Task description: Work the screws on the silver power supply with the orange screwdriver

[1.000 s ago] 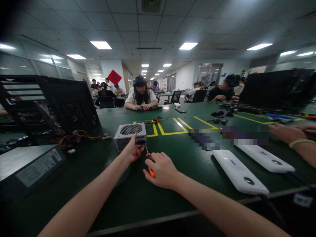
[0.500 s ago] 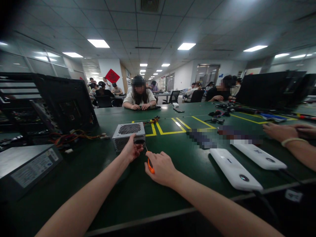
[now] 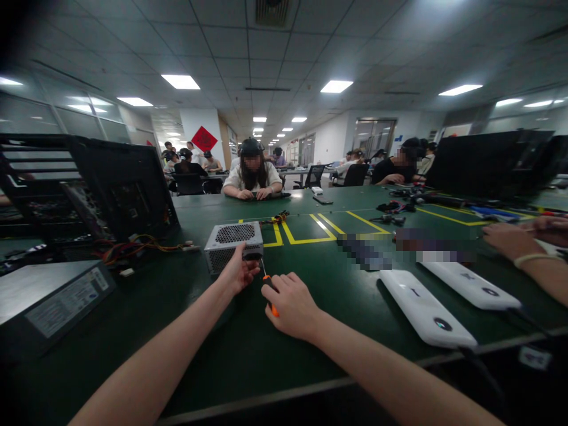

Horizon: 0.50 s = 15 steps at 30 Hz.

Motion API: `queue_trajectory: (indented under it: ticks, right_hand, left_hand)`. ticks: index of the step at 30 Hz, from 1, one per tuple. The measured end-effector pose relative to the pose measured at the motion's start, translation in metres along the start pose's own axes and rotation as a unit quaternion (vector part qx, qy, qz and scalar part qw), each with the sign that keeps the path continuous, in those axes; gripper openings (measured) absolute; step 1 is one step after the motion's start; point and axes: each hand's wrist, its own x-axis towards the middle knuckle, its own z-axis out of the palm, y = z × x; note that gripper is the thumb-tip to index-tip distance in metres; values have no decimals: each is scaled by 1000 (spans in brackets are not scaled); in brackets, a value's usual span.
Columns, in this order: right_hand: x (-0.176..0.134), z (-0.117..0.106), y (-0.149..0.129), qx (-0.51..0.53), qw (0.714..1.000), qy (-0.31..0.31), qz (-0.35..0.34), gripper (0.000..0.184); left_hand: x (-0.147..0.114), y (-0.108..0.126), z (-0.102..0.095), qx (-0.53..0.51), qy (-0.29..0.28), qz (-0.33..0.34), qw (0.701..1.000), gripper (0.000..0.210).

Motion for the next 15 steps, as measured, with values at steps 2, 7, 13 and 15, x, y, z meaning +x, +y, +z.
queue_trajectory:
  ticks: [2,7,13,15]
  right_hand:
    - [0,-1,0,-10,1000,-5,-9,8]
    - [1,1,0,46,998,1,32,24]
    - [1,0,1,23,1000,-18,-1,13]
    - [2,-1,0,19,1000,-10,1,14]
  left_hand:
    - [0,0,0,2,0,0,1000,54]
    - [2,0,-2,8,-5,-4,1000,55]
    - [2,0,-4,9,-14,-4,1000,55]
    - [2,0,-4,9,-15,-2,1000,55]
